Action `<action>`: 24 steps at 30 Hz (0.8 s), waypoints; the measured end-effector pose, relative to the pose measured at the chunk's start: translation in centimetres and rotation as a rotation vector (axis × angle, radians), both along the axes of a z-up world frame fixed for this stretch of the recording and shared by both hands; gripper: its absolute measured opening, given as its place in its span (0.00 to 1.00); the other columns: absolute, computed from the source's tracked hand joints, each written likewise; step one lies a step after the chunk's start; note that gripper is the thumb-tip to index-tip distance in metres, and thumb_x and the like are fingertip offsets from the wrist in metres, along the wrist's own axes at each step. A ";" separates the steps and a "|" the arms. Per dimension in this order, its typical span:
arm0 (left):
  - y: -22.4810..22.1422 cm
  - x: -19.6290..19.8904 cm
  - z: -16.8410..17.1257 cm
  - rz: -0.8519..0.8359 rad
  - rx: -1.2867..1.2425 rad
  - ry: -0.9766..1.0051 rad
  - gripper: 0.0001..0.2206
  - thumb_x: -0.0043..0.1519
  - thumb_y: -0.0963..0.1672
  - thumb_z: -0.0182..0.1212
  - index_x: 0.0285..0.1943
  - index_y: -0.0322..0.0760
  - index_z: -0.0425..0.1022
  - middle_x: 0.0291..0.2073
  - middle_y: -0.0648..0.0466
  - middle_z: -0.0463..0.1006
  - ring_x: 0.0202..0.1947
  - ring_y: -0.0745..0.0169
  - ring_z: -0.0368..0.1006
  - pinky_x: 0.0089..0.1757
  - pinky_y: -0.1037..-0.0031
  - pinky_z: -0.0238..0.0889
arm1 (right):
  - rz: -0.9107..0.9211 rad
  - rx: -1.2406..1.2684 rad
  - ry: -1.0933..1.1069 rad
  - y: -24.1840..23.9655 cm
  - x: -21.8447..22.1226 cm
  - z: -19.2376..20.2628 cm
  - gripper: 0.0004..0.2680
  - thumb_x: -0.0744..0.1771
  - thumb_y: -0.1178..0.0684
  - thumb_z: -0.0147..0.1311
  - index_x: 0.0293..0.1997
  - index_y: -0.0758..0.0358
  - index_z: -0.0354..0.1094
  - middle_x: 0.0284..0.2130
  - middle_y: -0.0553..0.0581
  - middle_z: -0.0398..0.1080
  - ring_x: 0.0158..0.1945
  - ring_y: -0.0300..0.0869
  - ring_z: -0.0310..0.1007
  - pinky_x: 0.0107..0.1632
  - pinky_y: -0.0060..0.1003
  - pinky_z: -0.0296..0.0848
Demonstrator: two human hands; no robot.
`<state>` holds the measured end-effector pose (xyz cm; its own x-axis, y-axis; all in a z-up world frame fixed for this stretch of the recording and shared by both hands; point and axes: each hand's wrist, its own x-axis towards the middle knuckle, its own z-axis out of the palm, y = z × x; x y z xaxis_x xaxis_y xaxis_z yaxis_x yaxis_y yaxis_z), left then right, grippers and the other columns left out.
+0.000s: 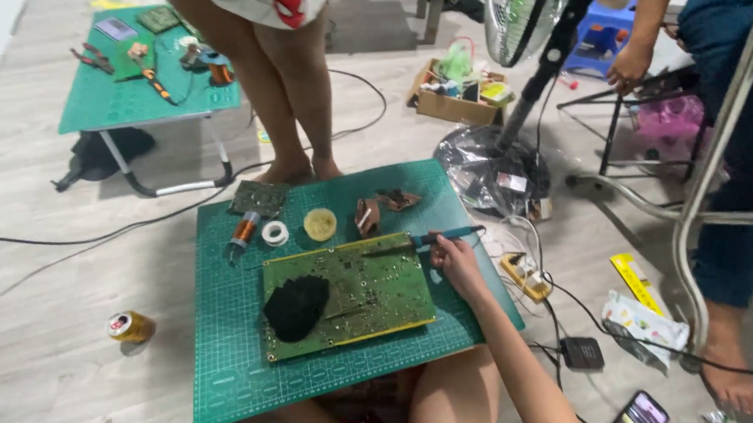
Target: Soldering electronic components onto a circuit board using a soldering iron and solder wire.
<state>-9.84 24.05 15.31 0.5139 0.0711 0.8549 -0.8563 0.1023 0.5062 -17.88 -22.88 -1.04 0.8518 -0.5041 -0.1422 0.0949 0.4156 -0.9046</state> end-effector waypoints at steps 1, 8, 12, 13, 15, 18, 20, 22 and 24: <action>-1.3 0.2 0.7 0.004 -0.010 -0.005 0.13 0.61 0.37 0.64 0.50 0.30 0.66 0.45 0.44 0.72 0.45 0.53 0.74 0.44 0.70 0.75 | -0.041 0.003 -0.016 0.5 -0.1 0.8 0.05 0.66 0.56 0.49 0.36 0.68 0.61 0.22 0.54 0.61 0.22 0.38 0.64 0.29 0.30 0.63; -9.0 2.2 5.2 0.023 -0.051 0.043 0.13 0.62 0.37 0.65 0.50 0.30 0.65 0.45 0.44 0.72 0.44 0.53 0.74 0.43 0.70 0.76 | -0.020 -0.025 0.007 -0.7 0.2 -1.1 0.06 0.67 0.55 0.49 0.35 0.67 0.62 0.21 0.54 0.62 0.22 0.40 0.65 0.29 0.31 0.63; -13.6 3.5 7.6 0.073 -0.066 0.067 0.12 0.62 0.35 0.65 0.49 0.26 0.66 0.43 0.42 0.73 0.41 0.52 0.75 0.42 0.71 0.76 | 0.056 0.059 -0.073 -1.9 0.1 -3.6 0.10 0.66 0.57 0.45 0.48 0.73 0.65 0.23 0.55 0.61 0.25 0.37 0.57 0.30 0.27 0.58; -14.7 4.1 8.4 0.111 -0.063 0.065 0.11 0.62 0.33 0.65 0.48 0.23 0.66 0.41 0.41 0.73 0.39 0.51 0.75 0.42 0.72 0.77 | 0.045 0.039 -0.077 -2.0 0.1 -3.9 0.10 0.66 0.56 0.45 0.47 0.73 0.66 0.22 0.54 0.61 0.24 0.37 0.57 0.29 0.26 0.56; -15.1 4.8 8.3 0.089 -0.095 0.067 0.10 0.63 0.32 0.63 0.48 0.23 0.66 0.41 0.41 0.72 0.39 0.52 0.74 0.42 0.72 0.74 | 0.031 0.032 -0.066 -2.0 0.1 -4.1 0.09 0.66 0.56 0.45 0.46 0.72 0.66 0.21 0.54 0.61 0.23 0.37 0.56 0.28 0.26 0.56; -15.3 6.0 8.2 0.061 -0.129 0.057 0.08 0.64 0.32 0.60 0.48 0.23 0.66 0.41 0.42 0.71 0.40 0.53 0.72 0.42 0.72 0.71 | 0.010 0.025 -0.065 -1.9 0.2 -4.1 0.09 0.67 0.55 0.44 0.46 0.70 0.66 0.20 0.54 0.61 0.22 0.37 0.57 0.27 0.26 0.56; -15.1 6.7 8.0 0.059 -0.129 0.055 0.08 0.65 0.32 0.59 0.48 0.23 0.65 0.42 0.42 0.70 0.40 0.52 0.72 0.43 0.72 0.71 | 0.006 0.024 -0.063 -1.7 0.1 -3.6 0.09 0.67 0.55 0.44 0.45 0.70 0.66 0.20 0.55 0.62 0.22 0.37 0.57 0.26 0.26 0.57; -14.9 7.5 7.7 0.058 -0.083 -0.035 0.08 0.67 0.31 0.59 0.49 0.21 0.64 0.42 0.38 0.70 0.41 0.47 0.72 0.44 0.66 0.72 | 0.018 0.030 -0.071 -1.2 -0.2 -2.6 0.08 0.67 0.55 0.44 0.44 0.68 0.66 0.20 0.53 0.60 0.22 0.35 0.55 0.27 0.25 0.56; -14.3 8.5 7.3 0.059 -0.047 -0.092 0.09 0.68 0.31 0.58 0.51 0.21 0.63 0.43 0.37 0.68 0.42 0.43 0.72 0.44 0.63 0.72 | 0.022 0.030 -0.068 -1.3 -0.1 -2.6 0.08 0.67 0.55 0.44 0.43 0.68 0.66 0.20 0.53 0.60 0.22 0.35 0.56 0.27 0.25 0.56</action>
